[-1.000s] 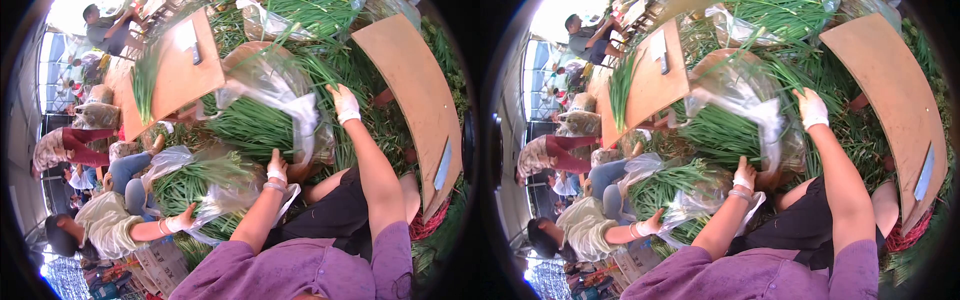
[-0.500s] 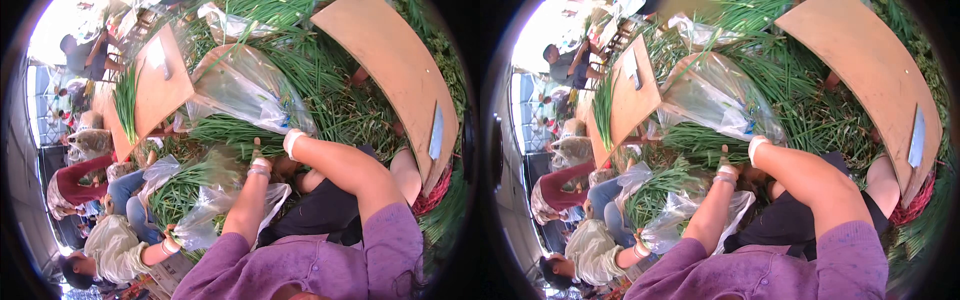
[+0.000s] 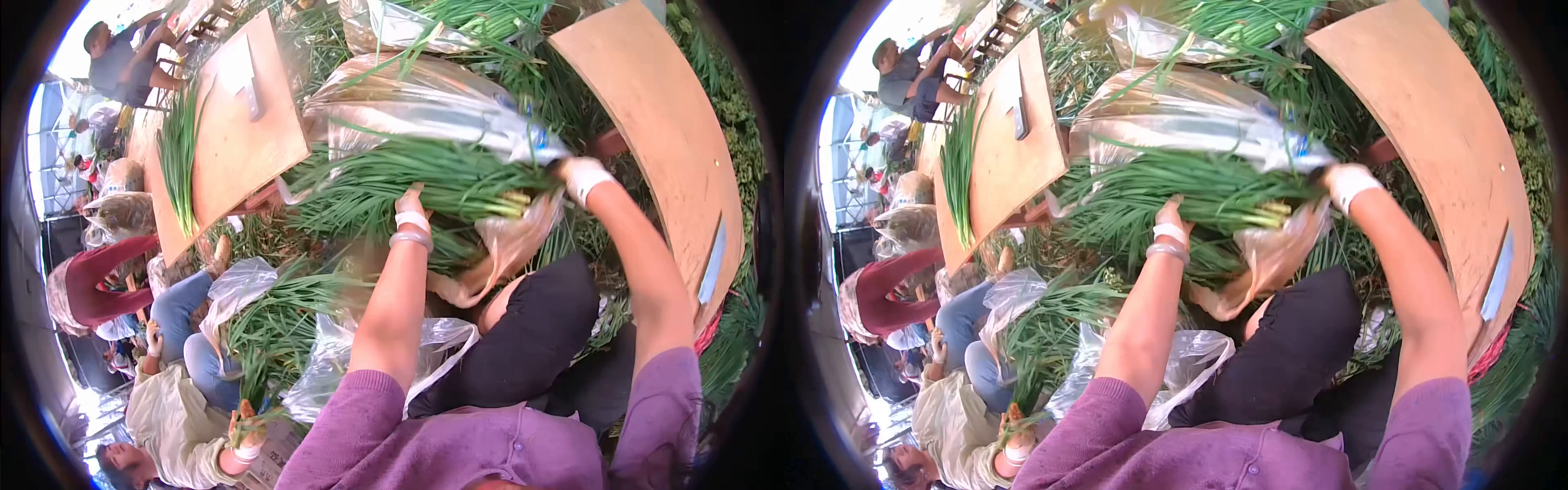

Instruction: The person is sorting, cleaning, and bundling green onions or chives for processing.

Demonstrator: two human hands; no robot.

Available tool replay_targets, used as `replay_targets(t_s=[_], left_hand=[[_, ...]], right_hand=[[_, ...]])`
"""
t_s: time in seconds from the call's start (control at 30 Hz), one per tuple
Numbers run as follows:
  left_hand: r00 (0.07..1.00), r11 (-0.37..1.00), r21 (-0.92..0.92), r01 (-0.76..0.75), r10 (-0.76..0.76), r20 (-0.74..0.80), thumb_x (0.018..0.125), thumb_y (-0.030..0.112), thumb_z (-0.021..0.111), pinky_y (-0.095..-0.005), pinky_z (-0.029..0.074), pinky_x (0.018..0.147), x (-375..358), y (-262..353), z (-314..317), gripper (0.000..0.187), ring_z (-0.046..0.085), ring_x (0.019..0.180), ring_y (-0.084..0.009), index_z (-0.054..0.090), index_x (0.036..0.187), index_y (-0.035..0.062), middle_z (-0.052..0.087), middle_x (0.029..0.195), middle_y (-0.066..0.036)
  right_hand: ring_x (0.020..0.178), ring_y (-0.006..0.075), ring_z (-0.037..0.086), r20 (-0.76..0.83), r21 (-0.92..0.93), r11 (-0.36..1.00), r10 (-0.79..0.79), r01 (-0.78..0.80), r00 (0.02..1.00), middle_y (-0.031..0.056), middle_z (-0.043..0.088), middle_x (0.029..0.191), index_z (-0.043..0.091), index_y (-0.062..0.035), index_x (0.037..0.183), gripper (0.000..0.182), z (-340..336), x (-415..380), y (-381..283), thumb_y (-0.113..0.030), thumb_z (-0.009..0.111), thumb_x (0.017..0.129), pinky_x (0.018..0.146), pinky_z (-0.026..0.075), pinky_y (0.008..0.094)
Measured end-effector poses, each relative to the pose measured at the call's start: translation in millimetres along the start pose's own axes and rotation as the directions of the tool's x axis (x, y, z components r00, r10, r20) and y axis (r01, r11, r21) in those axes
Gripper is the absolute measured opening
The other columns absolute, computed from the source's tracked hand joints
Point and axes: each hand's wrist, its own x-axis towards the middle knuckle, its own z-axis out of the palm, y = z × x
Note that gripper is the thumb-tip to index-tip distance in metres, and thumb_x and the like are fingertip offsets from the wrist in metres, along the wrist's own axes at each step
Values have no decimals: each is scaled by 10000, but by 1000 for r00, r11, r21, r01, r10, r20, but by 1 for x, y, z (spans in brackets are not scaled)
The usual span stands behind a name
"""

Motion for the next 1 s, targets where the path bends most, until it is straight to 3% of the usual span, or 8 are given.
replay_targets(t_s=[0.23,0.3,0.5,0.57,0.6,0.77,0.83,1.0], left_hand=[[994,978,-184,99,-87,71,787,159,626,-409,438,891,-35,-2,-20,394,536,993,-248,522,1145,34,551,1137,-105],[988,971,-208,117,-92,125,808,189,629,-415,409,931,-46,-8,-21,411,515,1031,-244,503,1171,46,528,1178,-101],[989,941,-337,-20,68,132,859,366,572,-419,304,1033,-105,-24,-55,536,401,1205,-295,414,1273,65,466,1281,-94],[994,937,-348,-35,69,87,859,387,567,-427,312,1014,-112,-36,-68,512,404,1191,-314,444,1237,65,491,1240,-96],[994,924,-381,28,16,112,861,389,562,-428,322,1000,-126,-41,-72,487,415,1176,-307,461,1212,66,500,1215,-98],[880,999,-40,-28,43,473,862,392,565,-381,361,954,-132,-110,-65,448,458,1116,-262,485,1162,69,520,1157,-97],[792,774,-319,548,-356,496,829,387,623,-368,352,968,-135,-99,-26,514,469,1101,-263,455,1190,63,506,1171,-125],[970,974,-174,144,-104,220,812,330,669,-340,457,807,-129,-77,13,541,545,934,-194,440,1234,81,568,1096,-84]], right_hand=[[955,246,602,-267,173,700,-644,693,717,120,621,1074,613,-78,1089,354,-46,-89,11,-10,532,751,821,480,334],[832,112,595,-126,832,496,-266,248,956,77,632,1057,626,-69,1065,244,-79,-127,-10,-75,546,834,646,471,223],[824,67,572,-190,884,263,-556,388,809,43,631,981,597,-3,1017,216,-73,-147,-96,-164,522,894,544,414,164],[881,131,590,-196,853,250,-660,458,725,65,622,1007,595,-16,1066,296,-26,-113,-98,-232,541,871,683,476,239],[1001,250,571,-181,175,771,-586,612,790,131,584,1104,580,-21,1111,420,1,-98,-113,-316,592,812,855,453,319],[1073,323,500,-410,86,793,-524,603,747,168,557,1101,555,-55,1122,402,13,-26,-94,-228,633,768,929,387,379],[1076,330,507,-540,-8,849,-449,529,712,175,564,1104,516,-62,1171,437,15,3,-99,-243,623,787,919,401,394],[1045,352,538,-107,-185,922,-362,339,926,213,562,1123,493,-30,1188,528,3,5,-123,-350,614,785,914,413,419]])
